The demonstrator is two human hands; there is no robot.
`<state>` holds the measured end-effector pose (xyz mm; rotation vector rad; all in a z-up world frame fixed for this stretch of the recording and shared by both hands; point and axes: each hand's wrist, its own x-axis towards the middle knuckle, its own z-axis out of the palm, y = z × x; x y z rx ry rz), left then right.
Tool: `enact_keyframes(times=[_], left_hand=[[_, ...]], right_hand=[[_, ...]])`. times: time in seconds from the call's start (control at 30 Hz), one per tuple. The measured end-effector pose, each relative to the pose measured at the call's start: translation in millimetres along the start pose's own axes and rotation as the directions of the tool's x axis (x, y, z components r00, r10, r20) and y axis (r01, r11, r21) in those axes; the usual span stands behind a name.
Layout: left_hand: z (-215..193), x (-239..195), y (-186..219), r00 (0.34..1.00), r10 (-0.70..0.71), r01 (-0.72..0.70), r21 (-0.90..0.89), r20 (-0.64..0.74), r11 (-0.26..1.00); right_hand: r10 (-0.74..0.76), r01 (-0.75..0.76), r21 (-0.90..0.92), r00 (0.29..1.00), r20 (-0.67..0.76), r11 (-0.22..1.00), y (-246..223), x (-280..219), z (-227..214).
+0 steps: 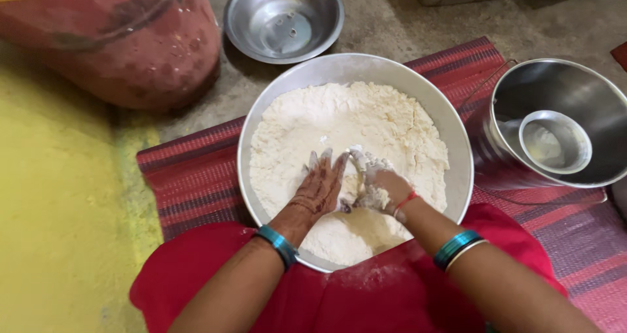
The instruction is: The person kneads a large quantity of flour in a wide metal basin using both hands. They repeatedly press, fold, and turn the mixture to form a cohesive dough ball. The person works continuously on the same batch of flour throughout the clip.
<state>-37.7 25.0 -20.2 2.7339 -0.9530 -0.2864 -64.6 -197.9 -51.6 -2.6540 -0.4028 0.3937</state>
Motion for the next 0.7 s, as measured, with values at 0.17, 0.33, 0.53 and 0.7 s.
enact_keyframes(times=[0.17, 0.33, 0.53, 0.7], left_hand=[[10.7, 22.6, -1.3, 0.997, -0.071, 0.071, 0.007, 0.01, 0.997], [10.7, 53.5, -8.1, 0.99, -0.139, 0.138, -0.099, -0.01, 0.986], [32.1, 95.9, -33.1, 0.971, -0.066, 0.054, -0.054, -0.231, 0.997], [-0.8, 119.5, -36.9, 0.966, -0.258, 0.255, -0.199, 0.014, 0.946]], right_hand=[[0.179, -0.186, -0.21, 0.982, -0.051, 0.96, 30.5, 28.3, 52.3], [-0.001, -0.12, -0.333, 0.94, -0.341, 0.935, 67.2, 59.7, 72.7], [0.127, -0.199, -0.363, 0.969, -0.213, 0.911, 108.3, 92.2, 73.4], [0.155, -0.224, -0.338, 0.963, -0.22, 0.914, 118.2, 117.5, 59.0]])
